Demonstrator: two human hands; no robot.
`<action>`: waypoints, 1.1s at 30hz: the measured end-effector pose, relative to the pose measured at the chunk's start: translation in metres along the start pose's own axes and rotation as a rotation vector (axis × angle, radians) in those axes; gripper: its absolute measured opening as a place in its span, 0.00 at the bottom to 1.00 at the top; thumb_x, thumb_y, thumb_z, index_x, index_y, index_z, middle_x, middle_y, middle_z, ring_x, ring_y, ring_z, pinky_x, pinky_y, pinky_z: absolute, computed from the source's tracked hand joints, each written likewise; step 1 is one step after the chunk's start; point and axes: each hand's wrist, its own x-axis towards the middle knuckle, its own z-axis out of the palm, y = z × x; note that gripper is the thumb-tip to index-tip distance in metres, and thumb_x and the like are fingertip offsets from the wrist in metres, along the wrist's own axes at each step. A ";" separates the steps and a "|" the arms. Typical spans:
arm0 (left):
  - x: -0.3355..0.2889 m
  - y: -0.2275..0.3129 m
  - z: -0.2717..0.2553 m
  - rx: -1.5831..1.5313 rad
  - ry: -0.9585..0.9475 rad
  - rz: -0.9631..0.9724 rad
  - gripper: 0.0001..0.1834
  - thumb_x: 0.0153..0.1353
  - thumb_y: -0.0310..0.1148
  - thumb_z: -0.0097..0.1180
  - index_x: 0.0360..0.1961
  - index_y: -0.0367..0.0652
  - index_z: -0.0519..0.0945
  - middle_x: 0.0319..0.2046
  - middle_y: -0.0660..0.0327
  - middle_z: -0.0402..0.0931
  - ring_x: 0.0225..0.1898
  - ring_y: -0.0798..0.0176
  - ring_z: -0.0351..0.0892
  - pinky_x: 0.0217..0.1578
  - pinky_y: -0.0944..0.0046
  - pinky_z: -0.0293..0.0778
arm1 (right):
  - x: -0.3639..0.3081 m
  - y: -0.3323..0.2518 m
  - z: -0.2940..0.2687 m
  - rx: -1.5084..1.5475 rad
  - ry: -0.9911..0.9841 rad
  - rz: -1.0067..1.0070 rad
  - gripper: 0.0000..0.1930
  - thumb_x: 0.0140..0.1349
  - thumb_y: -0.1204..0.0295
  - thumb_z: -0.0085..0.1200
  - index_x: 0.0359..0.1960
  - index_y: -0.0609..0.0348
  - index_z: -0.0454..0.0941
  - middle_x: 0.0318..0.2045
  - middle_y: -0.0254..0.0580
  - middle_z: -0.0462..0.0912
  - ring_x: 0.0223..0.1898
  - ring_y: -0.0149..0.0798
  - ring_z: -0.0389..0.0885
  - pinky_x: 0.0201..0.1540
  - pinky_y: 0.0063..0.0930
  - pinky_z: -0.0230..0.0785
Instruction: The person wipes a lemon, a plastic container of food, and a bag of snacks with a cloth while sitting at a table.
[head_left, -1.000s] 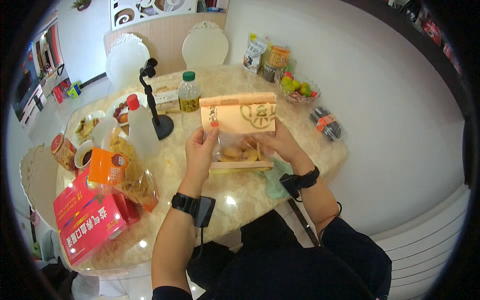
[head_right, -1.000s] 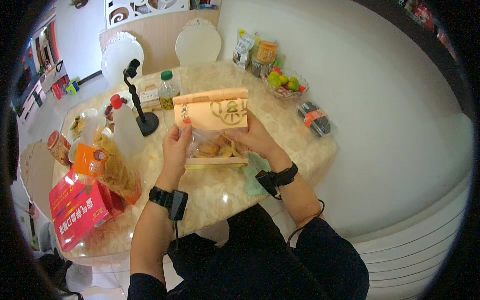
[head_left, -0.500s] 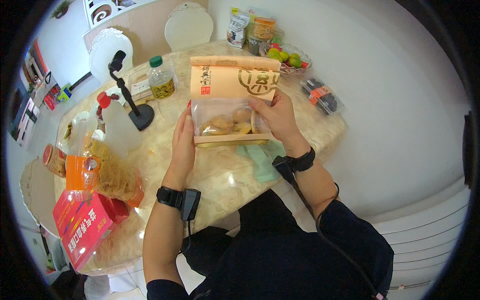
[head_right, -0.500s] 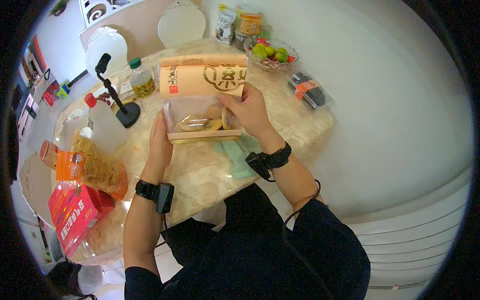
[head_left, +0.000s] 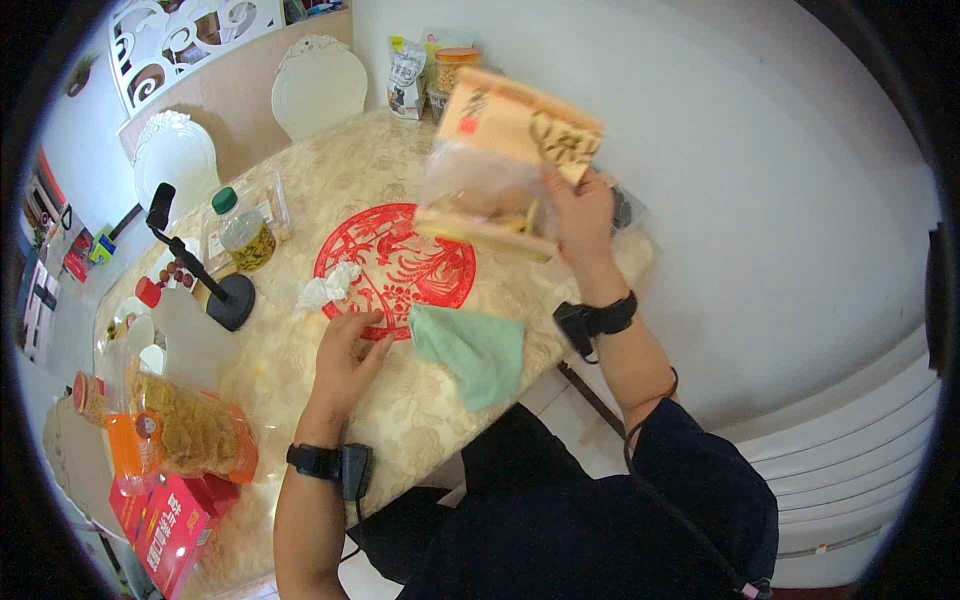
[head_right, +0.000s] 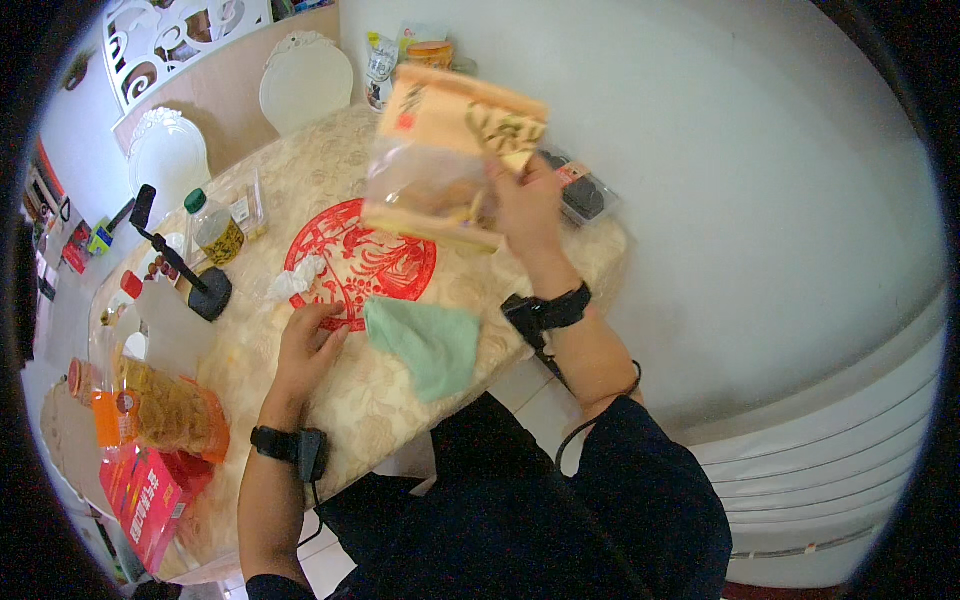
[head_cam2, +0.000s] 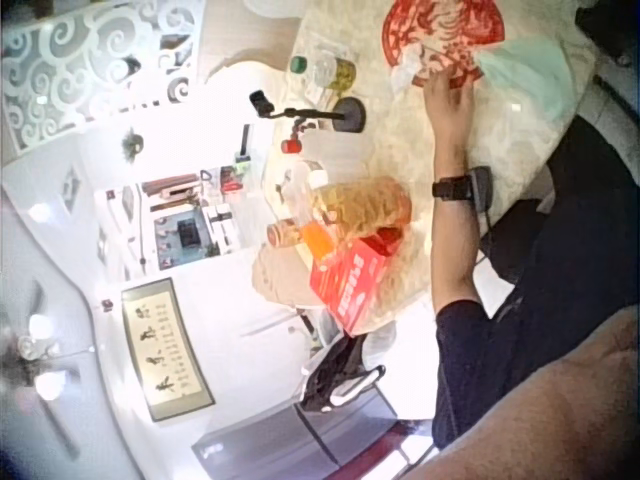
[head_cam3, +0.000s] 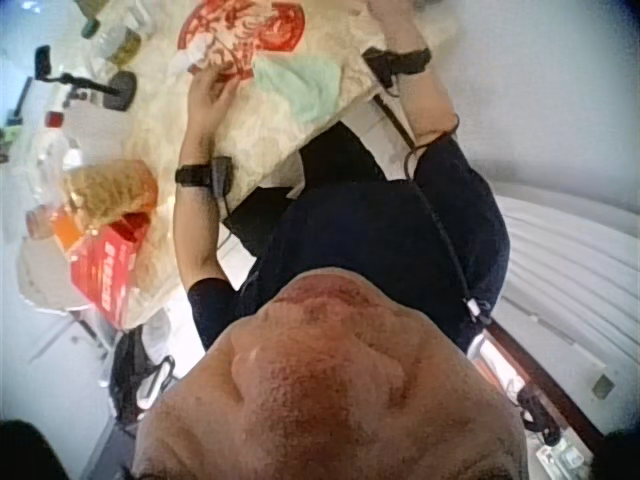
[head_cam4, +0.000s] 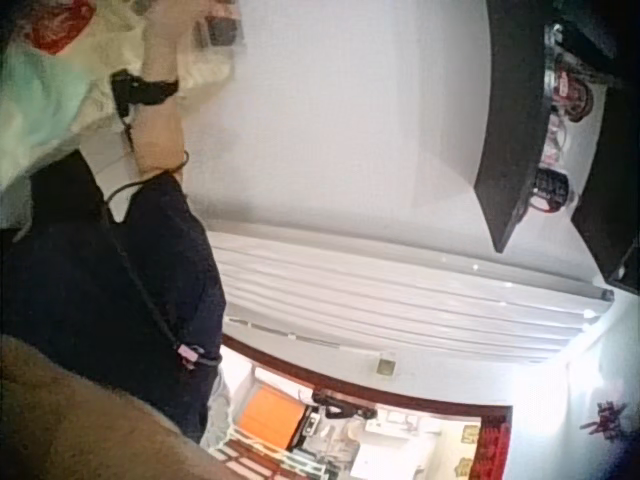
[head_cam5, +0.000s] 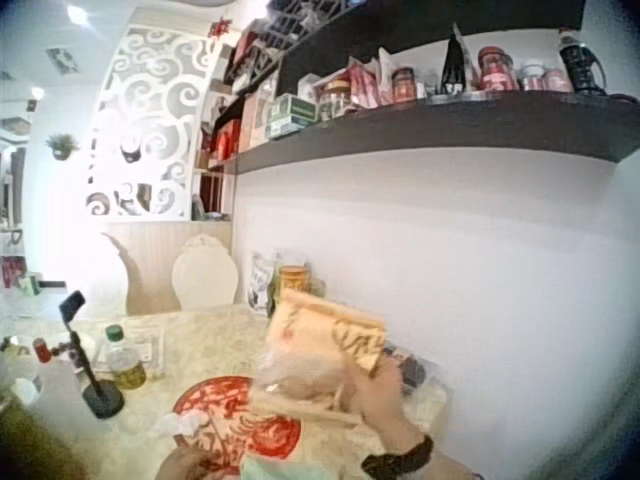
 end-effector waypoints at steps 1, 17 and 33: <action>0.000 0.000 -0.001 0.048 -0.006 0.019 0.18 0.55 0.32 0.66 0.46 0.38 0.81 0.43 0.51 0.79 0.48 0.49 0.77 0.50 0.56 0.73 | 0.014 -0.001 -0.009 -0.048 0.043 -0.012 0.13 0.66 0.71 0.60 0.47 0.65 0.78 0.43 0.34 0.83 0.40 0.26 0.77 0.45 0.22 0.71; 0.009 0.012 -0.005 0.067 -0.051 0.028 0.09 0.55 0.27 0.63 0.38 0.38 0.83 0.44 0.55 0.80 0.47 0.50 0.76 0.49 0.56 0.73 | 0.240 0.095 -0.019 -0.541 0.334 -0.363 0.19 0.63 0.58 0.60 0.36 0.68 0.79 0.34 0.51 0.84 0.36 0.44 0.81 0.41 0.36 0.71; 0.012 0.013 -0.009 0.037 -0.039 0.043 0.08 0.56 0.26 0.62 0.38 0.38 0.83 0.43 0.54 0.80 0.46 0.50 0.76 0.48 0.56 0.73 | 0.247 0.136 -0.016 -0.795 0.284 -0.249 0.32 0.60 0.48 0.60 0.49 0.69 0.71 0.48 0.60 0.78 0.50 0.56 0.78 0.54 0.44 0.68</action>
